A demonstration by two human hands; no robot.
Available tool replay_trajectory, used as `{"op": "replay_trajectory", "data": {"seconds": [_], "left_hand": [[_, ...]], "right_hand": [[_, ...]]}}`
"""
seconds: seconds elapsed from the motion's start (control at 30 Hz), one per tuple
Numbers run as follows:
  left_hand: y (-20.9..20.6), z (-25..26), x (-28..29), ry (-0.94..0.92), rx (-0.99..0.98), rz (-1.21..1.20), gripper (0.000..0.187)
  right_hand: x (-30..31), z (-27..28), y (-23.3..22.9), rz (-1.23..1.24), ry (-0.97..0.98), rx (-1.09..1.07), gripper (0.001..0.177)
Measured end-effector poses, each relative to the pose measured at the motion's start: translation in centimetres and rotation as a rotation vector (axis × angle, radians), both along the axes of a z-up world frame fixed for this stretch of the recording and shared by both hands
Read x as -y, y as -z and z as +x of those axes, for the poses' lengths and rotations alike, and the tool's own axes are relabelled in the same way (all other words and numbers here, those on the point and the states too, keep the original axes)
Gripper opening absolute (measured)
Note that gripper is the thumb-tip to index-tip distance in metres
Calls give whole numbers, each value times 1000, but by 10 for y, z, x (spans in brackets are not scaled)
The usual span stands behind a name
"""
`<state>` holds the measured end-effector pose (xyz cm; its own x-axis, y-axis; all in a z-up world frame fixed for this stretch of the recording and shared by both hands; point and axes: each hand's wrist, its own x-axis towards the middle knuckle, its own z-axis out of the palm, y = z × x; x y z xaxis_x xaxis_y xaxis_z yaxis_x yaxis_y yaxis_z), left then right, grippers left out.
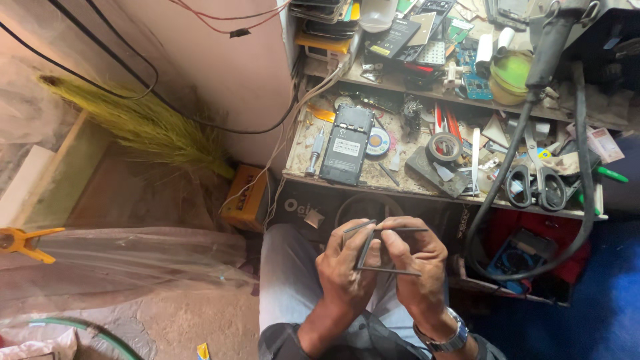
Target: The person repairs a mobile phone by handling a battery, a back cover, and using scissors to cut a small component on a cluttered workbench.
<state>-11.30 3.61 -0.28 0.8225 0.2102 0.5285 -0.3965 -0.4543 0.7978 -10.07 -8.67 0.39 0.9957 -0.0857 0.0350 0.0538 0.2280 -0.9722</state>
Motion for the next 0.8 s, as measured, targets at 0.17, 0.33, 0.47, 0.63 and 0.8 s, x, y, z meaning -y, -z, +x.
{"op": "replay_trajectory", "data": {"seconds": [0.17,0.33,0.47,0.63,0.8], "left_hand": [[-16,-5,-1,-48,14,12,23],[-17,-7,-2,-24,26,-43,19],[-9,-9,-3,42,21,-137,16],[-6,-9,-4,47,7,-164,15],[-7,-7,-11,165,-79,-305,12]], "right_hand": [[-4,-5,-4,-201,0,144,13],[2,-10,-8,-215,-75,180,12],[9,-10,2,45,-94,-16,14],[10,-7,9,274,-110,-153,14],[16,-3,12,324,-209,-199,12]]}}
